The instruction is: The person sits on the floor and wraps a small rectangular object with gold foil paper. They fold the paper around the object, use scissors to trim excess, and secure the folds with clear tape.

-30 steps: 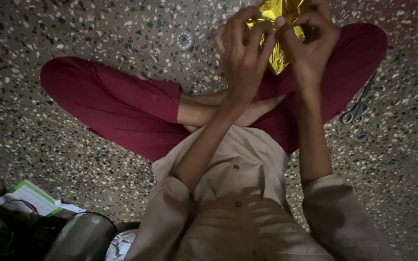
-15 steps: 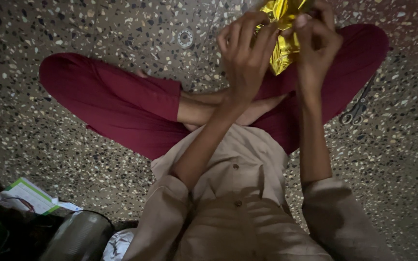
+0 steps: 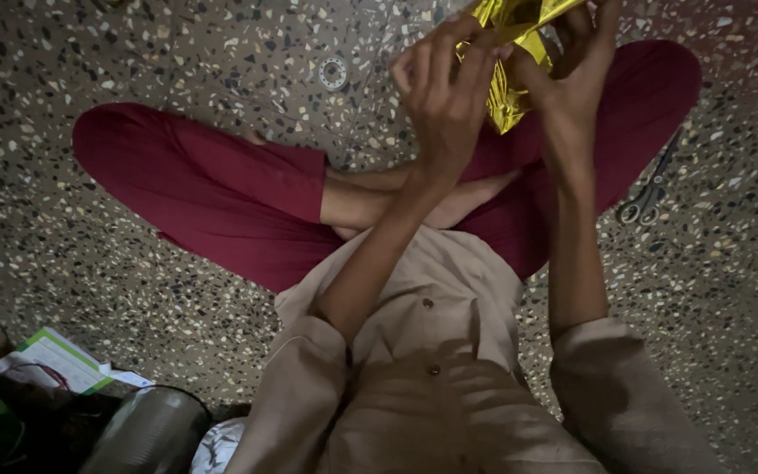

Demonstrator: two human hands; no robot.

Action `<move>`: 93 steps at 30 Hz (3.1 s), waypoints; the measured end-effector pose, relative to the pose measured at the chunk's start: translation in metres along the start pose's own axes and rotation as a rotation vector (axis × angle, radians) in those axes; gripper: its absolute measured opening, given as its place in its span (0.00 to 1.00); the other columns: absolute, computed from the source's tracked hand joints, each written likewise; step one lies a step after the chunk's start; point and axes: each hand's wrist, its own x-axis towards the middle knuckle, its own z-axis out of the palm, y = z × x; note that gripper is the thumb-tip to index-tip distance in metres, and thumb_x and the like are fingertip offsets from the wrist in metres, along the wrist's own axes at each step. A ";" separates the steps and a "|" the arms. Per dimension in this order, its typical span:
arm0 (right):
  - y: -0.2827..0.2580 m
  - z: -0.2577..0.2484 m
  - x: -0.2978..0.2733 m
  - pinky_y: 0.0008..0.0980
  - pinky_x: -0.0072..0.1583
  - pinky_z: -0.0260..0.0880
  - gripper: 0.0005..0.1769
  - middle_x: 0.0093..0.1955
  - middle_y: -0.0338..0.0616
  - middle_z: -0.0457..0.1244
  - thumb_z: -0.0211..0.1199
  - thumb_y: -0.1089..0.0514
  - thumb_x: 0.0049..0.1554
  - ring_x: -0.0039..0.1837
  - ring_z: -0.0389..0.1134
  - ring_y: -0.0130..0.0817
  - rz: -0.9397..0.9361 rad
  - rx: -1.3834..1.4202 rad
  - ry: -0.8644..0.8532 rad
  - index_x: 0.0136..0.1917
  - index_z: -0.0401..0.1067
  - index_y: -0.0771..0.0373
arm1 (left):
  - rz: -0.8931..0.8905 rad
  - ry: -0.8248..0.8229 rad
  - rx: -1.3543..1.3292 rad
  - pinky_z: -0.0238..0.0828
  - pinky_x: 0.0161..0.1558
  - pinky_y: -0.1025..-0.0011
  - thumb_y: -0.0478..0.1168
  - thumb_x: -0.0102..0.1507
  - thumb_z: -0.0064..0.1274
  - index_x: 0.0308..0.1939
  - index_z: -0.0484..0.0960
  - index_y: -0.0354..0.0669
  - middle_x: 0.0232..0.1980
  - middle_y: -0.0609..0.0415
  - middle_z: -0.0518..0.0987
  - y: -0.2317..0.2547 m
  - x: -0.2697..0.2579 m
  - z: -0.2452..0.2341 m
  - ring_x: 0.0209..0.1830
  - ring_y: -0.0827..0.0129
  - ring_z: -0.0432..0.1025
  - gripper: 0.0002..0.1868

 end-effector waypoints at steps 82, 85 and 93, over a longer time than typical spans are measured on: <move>0.055 -0.017 -0.025 0.54 0.86 0.39 0.74 0.82 0.73 0.31 0.74 0.44 0.57 0.87 0.35 0.59 -0.198 -0.669 0.224 0.78 0.12 0.72 | 0.193 -0.379 -0.102 0.61 0.73 0.49 0.50 0.68 0.64 0.71 0.73 0.55 0.75 0.59 0.66 -0.014 -0.006 -0.059 0.78 0.55 0.57 0.29; 0.073 -0.012 -0.018 0.52 0.86 0.35 0.75 0.82 0.80 0.28 0.72 0.33 0.56 0.86 0.32 0.60 -0.020 -0.833 0.235 0.80 0.20 0.79 | 0.191 -0.402 -0.084 0.60 0.74 0.49 0.50 0.68 0.63 0.70 0.75 0.54 0.75 0.58 0.66 -0.014 -0.005 -0.063 0.79 0.55 0.57 0.27; 0.079 -0.040 0.013 0.54 0.84 0.21 0.72 0.82 0.81 0.19 0.72 0.38 0.58 0.85 0.19 0.66 -0.025 -0.885 0.415 0.81 0.21 0.82 | 0.188 -0.394 -0.080 0.57 0.75 0.47 0.49 0.68 0.61 0.73 0.72 0.53 0.75 0.57 0.65 -0.002 0.003 -0.073 0.78 0.53 0.58 0.29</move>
